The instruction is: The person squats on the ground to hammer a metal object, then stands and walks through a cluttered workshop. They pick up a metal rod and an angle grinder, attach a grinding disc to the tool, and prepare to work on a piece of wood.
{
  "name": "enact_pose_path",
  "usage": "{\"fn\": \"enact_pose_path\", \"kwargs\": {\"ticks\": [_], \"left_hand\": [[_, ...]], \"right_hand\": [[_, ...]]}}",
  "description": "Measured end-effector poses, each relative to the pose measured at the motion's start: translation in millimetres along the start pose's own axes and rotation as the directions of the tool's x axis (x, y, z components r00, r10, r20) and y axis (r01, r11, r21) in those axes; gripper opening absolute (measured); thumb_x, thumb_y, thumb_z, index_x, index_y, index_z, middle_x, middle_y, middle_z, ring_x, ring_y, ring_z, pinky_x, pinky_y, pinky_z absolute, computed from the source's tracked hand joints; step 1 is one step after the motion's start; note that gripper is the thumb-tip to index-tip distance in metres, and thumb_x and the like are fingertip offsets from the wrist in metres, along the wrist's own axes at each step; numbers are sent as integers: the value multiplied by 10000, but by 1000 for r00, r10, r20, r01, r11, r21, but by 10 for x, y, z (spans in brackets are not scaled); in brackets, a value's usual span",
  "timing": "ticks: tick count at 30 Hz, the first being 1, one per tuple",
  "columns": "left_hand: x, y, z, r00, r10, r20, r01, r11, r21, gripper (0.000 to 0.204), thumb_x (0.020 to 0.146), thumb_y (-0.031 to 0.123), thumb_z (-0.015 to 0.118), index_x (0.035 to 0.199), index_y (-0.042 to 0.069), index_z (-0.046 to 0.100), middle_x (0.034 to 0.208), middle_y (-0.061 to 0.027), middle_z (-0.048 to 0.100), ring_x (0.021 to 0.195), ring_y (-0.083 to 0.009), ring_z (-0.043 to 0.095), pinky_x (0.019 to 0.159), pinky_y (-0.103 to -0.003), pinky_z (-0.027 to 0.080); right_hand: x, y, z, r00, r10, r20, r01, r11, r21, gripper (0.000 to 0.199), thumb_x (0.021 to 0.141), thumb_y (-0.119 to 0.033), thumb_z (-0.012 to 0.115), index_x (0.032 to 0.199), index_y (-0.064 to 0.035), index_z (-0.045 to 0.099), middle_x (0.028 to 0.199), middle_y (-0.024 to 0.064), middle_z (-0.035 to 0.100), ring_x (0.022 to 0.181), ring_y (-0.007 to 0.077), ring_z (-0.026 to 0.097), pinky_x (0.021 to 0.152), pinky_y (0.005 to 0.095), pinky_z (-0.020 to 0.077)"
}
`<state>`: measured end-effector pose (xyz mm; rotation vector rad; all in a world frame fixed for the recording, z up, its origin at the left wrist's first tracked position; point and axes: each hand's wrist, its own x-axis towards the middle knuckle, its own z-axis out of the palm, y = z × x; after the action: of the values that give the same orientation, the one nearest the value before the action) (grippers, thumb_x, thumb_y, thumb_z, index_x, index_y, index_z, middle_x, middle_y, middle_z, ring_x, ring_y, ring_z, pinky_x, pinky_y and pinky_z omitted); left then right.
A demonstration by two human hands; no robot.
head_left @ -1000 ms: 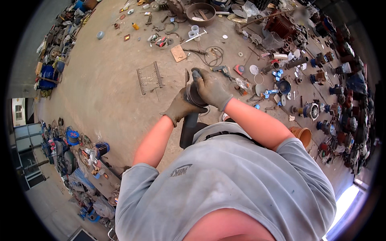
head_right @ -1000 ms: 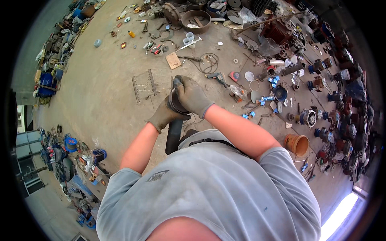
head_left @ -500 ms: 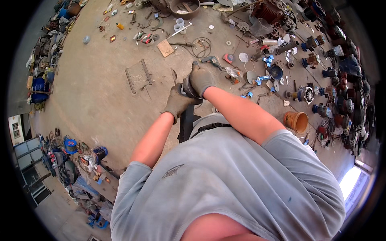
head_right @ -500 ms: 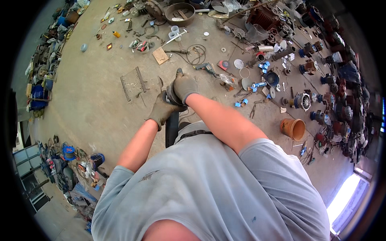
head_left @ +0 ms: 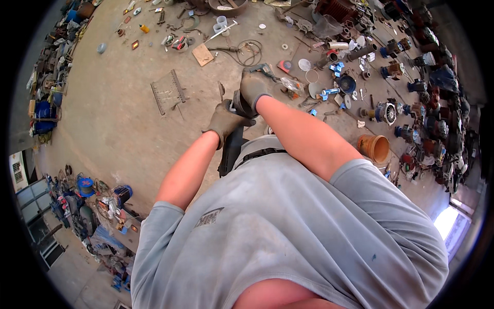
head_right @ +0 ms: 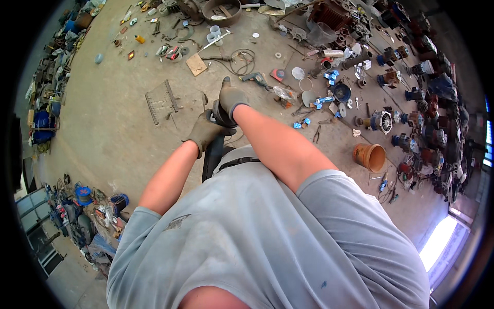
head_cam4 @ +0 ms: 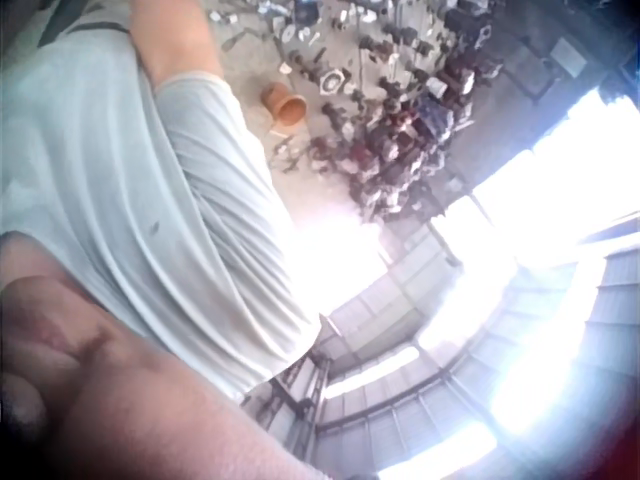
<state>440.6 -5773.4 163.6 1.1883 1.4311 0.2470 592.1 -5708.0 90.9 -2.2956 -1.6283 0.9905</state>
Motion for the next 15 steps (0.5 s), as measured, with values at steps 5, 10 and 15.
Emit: {"fn": "enact_pose_path", "kwargs": {"ticks": [5,10,15], "left_hand": [[26,-64,168,1000,-12,-5,12,999,40,696,588,154,980,1190,11,662,1097,-145,758,930,-246,729,821,-387,601],[202,-228,150,998,-40,48,44,996,-79,747,580,150,990,1228,3,648,1096,-144,755,916,-239,724,811,-381,607],[79,-97,134,992,-38,117,50,994,-96,802,583,100,984,1296,-8,636,1141,-140,752,957,-225,728,831,-374,614]], "right_hand": [[-126,127,62,992,29,-122,-45,991,-129,382,1038,-209,524,1312,35,629,1092,281,763,1043,437,755,862,497,607],[-25,155,172,968,-124,-217,153,981,123,347,1078,-276,486,1053,-16,715,1031,301,734,1004,502,702,899,566,560],[-179,333,12,964,-76,-256,161,931,328,614,1104,-524,396,1153,-18,740,1145,322,722,1157,485,670,1003,555,517]]}}
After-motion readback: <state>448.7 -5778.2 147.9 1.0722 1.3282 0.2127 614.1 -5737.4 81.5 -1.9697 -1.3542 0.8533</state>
